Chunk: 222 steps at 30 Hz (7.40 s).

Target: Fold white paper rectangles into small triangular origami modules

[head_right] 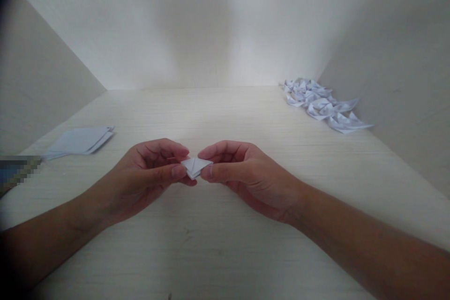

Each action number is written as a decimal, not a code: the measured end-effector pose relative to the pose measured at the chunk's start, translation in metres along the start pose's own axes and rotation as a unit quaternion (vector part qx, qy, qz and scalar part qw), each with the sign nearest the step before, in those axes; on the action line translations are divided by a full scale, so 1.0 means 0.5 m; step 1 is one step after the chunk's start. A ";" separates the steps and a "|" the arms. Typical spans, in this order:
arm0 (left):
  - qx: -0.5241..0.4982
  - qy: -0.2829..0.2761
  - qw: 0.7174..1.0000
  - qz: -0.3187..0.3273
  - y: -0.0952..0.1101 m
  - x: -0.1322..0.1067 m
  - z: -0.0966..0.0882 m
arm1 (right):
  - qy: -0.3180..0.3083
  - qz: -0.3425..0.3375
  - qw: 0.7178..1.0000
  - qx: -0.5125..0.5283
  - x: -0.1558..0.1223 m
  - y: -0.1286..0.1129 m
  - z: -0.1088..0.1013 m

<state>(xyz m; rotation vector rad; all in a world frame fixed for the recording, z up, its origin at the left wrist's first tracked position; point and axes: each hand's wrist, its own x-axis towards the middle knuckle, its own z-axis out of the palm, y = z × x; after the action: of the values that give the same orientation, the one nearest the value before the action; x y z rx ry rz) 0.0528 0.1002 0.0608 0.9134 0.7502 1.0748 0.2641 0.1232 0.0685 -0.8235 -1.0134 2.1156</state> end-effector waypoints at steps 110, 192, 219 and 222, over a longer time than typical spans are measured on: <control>0.205 0.054 0.977 -0.003 0.009 -0.007 -0.004 | 0.135 -0.126 0.948 -0.261 0.001 0.023 0.027; 0.216 0.145 0.965 0.013 -0.006 -0.017 0.039 | 0.165 -0.196 0.872 -0.417 0.000 0.031 0.045; -0.002 0.132 0.990 -0.055 0.000 -0.032 0.047 | 0.198 -0.298 0.730 -0.582 -0.030 0.050 0.070; 0.012 0.141 0.989 -0.052 0.002 -0.033 0.048 | 0.199 -0.314 0.709 -0.600 -0.034 0.052 0.070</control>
<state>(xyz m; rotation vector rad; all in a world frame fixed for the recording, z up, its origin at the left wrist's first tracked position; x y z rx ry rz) 0.0678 0.0787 0.0733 0.7419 1.0364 1.1177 0.2405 0.0827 0.0694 -1.1657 -2.0307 0.4519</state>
